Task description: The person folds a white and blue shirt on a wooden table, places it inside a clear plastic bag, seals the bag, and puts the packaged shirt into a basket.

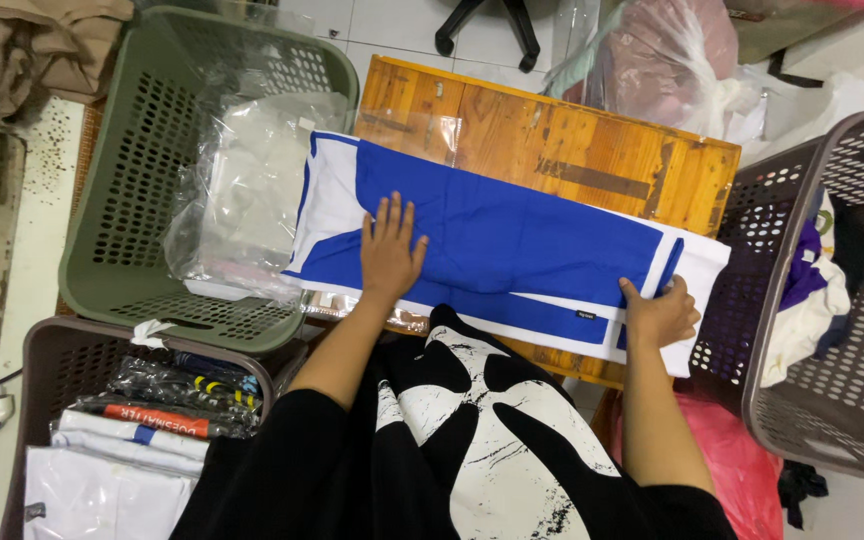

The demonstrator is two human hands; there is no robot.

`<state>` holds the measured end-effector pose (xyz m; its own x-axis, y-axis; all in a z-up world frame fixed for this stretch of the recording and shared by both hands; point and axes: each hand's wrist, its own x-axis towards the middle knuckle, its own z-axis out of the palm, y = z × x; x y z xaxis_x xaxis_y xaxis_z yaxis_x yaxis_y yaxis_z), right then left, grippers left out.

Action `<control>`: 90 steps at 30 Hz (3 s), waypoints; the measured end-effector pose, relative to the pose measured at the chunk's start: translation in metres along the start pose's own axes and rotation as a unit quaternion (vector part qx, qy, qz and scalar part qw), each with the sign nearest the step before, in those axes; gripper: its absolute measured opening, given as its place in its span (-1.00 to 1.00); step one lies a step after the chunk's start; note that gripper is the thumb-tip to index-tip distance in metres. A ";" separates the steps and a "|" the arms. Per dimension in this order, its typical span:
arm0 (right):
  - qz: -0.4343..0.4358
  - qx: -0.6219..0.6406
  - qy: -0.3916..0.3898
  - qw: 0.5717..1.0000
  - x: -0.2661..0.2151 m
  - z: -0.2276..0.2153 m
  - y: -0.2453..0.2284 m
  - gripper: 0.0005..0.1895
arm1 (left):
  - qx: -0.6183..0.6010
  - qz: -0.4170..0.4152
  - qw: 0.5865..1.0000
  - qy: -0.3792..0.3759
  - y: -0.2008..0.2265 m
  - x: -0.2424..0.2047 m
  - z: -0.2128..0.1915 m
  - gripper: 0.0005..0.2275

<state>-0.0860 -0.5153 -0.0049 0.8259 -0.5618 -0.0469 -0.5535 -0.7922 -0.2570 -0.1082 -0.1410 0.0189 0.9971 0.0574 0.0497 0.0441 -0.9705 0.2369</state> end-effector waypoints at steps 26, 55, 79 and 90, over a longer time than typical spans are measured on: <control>-0.058 0.239 -0.128 0.961 0.031 0.004 0.046 -0.59 | 0.041 -0.020 0.993 0.112 -0.017 -0.021 0.041 -0.58; -0.246 -0.085 -0.131 0.957 -0.053 -0.014 -0.052 -0.48 | -0.024 0.052 0.995 -0.076 -0.007 -0.005 0.020 -0.56; -0.407 -0.021 0.052 0.912 -0.053 -0.002 0.005 -0.77 | -0.182 -0.051 0.979 -0.073 -0.075 0.003 0.035 -0.66; -0.352 0.012 -0.030 0.935 -0.056 -0.021 0.002 -0.57 | -0.417 -0.132 0.859 -0.267 -0.050 0.001 -0.046 -0.76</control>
<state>-0.1357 -0.4900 0.0177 0.9898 0.1118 0.0883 0.1316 -0.9548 -0.2665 -0.1125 -0.0817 0.0515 0.8557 -0.0821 -0.5110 0.4345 -0.4224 0.7955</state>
